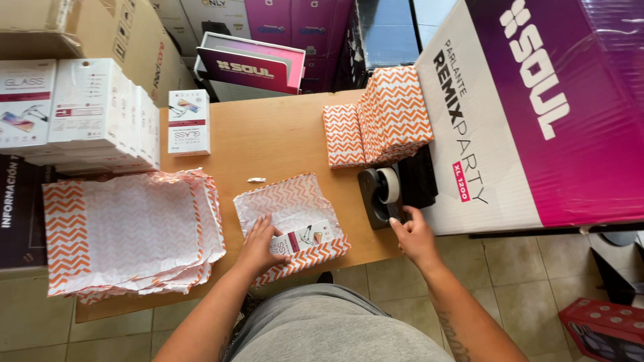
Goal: The person wraps two small boxed items in decorative paper by hand, securing the paper with tape from a dispenser and folding the ends down.
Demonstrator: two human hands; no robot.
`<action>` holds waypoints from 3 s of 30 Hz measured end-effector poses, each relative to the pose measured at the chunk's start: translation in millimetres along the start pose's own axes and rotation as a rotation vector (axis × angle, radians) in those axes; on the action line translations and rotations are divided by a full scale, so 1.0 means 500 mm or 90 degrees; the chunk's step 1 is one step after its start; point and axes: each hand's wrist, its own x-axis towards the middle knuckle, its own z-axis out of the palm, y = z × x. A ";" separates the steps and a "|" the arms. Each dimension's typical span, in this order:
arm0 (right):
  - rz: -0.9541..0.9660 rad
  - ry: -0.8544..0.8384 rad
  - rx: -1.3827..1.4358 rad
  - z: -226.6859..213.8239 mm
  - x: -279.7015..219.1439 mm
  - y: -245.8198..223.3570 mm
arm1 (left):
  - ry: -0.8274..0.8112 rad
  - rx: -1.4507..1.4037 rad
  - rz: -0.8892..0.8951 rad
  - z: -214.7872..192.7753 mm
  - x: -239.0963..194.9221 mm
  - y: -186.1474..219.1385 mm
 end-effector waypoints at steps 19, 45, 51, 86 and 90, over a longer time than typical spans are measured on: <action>0.069 0.020 0.394 -0.016 -0.046 0.000 | 0.013 -0.021 -0.024 0.004 0.008 0.002; -0.212 -0.383 0.064 0.223 -0.098 -0.097 | 0.016 -0.034 -0.014 0.006 0.005 -0.003; -0.337 -0.512 -0.234 0.302 -0.071 -0.193 | 0.034 -0.035 0.000 0.012 0.005 -0.007; -0.449 -0.414 -0.610 0.428 -0.079 -0.204 | 0.031 -0.063 -0.040 -0.003 -0.015 0.037; -0.446 -0.382 -0.646 0.438 -0.067 -0.198 | 0.039 -0.023 -0.035 0.006 -0.007 0.031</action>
